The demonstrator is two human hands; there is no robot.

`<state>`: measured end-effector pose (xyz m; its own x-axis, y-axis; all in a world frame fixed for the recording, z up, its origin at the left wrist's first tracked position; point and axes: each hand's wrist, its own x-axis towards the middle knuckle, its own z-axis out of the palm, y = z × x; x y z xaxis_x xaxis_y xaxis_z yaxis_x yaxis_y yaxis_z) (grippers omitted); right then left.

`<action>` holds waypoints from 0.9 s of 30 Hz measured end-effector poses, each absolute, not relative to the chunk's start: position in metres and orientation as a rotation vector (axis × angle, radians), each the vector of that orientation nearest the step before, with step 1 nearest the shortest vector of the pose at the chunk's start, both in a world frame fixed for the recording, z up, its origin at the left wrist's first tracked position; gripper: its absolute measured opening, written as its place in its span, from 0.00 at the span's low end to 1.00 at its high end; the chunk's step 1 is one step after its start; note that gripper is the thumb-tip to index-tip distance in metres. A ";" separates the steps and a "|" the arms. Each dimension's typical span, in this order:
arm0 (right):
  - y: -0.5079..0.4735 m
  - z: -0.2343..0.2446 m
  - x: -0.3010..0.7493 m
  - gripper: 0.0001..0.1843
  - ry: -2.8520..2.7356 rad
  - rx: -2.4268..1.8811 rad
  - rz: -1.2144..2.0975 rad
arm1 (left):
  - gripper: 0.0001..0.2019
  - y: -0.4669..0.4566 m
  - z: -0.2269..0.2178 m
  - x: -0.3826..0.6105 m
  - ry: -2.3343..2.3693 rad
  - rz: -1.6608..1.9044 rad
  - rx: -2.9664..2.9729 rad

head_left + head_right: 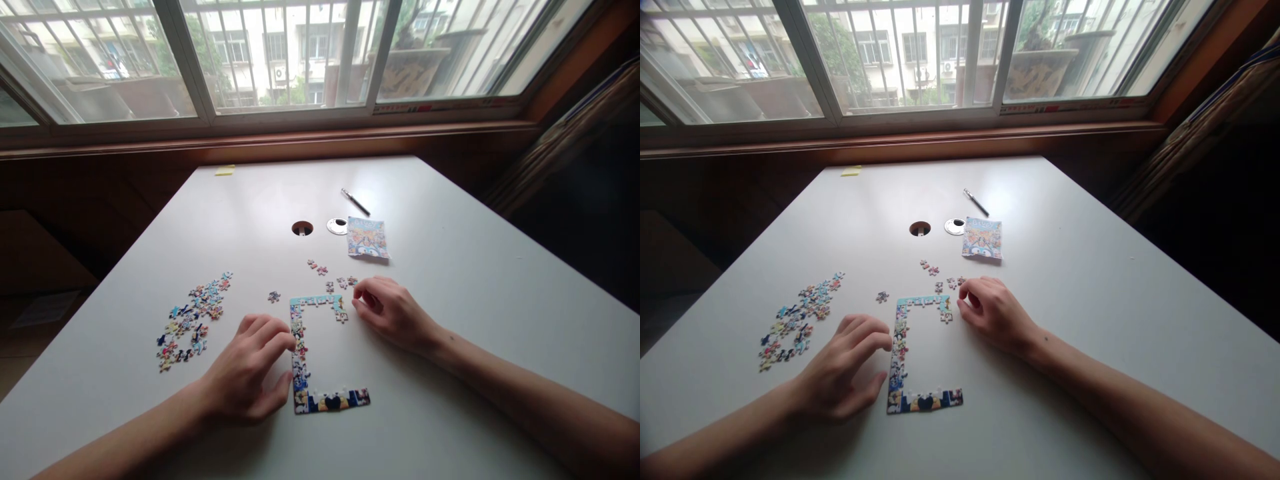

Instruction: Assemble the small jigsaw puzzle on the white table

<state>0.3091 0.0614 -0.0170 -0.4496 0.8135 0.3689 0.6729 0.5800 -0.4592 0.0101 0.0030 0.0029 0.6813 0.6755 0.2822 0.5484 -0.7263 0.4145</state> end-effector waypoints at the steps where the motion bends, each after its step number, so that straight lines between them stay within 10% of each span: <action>1: 0.061 -0.016 0.309 0.03 -2.266 -1.172 0.342 | 0.11 0.003 0.001 0.010 0.948 0.617 2.591; 17: 0.060 -0.015 0.309 0.15 -2.429 -1.112 0.354 | 0.11 0.004 0.000 0.011 0.955 0.627 2.611; 27: 0.059 -0.015 0.310 0.15 -2.436 -1.121 0.358 | 0.31 0.006 0.003 0.012 1.168 0.419 2.671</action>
<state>0.3097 0.0592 -0.0151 -0.5791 0.7671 0.2760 0.6551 0.6394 -0.4024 0.0120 0.0057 0.0026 0.6482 0.7403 0.1785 0.6848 -0.6692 0.2885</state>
